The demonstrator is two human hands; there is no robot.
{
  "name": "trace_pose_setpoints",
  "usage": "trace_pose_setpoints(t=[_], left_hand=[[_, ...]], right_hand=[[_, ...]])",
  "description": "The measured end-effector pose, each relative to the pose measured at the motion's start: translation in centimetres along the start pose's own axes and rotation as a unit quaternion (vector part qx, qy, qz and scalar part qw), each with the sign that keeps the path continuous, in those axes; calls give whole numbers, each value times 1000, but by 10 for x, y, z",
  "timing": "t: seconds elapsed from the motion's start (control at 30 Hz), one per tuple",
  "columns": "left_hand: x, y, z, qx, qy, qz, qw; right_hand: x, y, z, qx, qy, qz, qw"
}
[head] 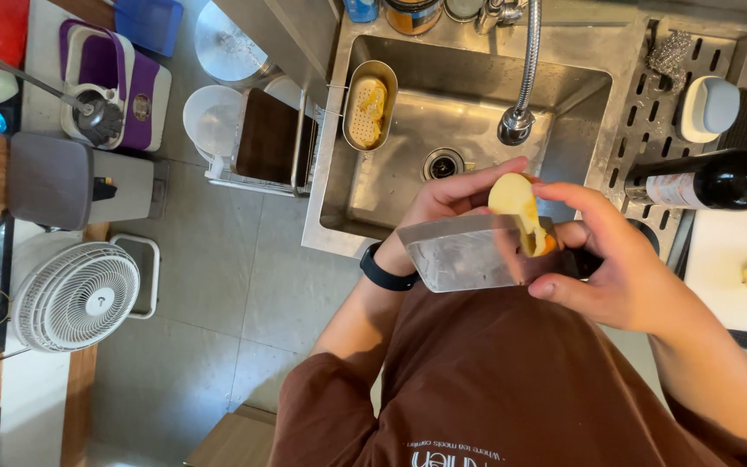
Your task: The person peels a yellow apple using a knife over a kitchen sink, then places the apple on a white cutting board. They proceed to slice the apple into smaller pieces and put the slices into a dark bottle.
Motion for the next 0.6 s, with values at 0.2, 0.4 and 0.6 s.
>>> trace_pose_setpoints(t=[0.2,0.4,0.6], left_hand=[[-3,3,-3,-16,-5,-21,1000],[7,4,28,36,80,-21,996],[-10,14,-24,-14,-39,16,999]], right_hand=[[1,6,-3,-8,12,-25,1000],[-10,1,13,-5,-13,9,1000],[-16,7,10,10,-81,41,996]])
Point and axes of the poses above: each hand's wrist, its own y-axis towards the middle knuckle, its own x-axis out of the palm, z = x × y, the point moved 9 cm from there along y, towards the middle knuckle, and after that the axes turned 9 degrees about y, right-handed, at the moved point
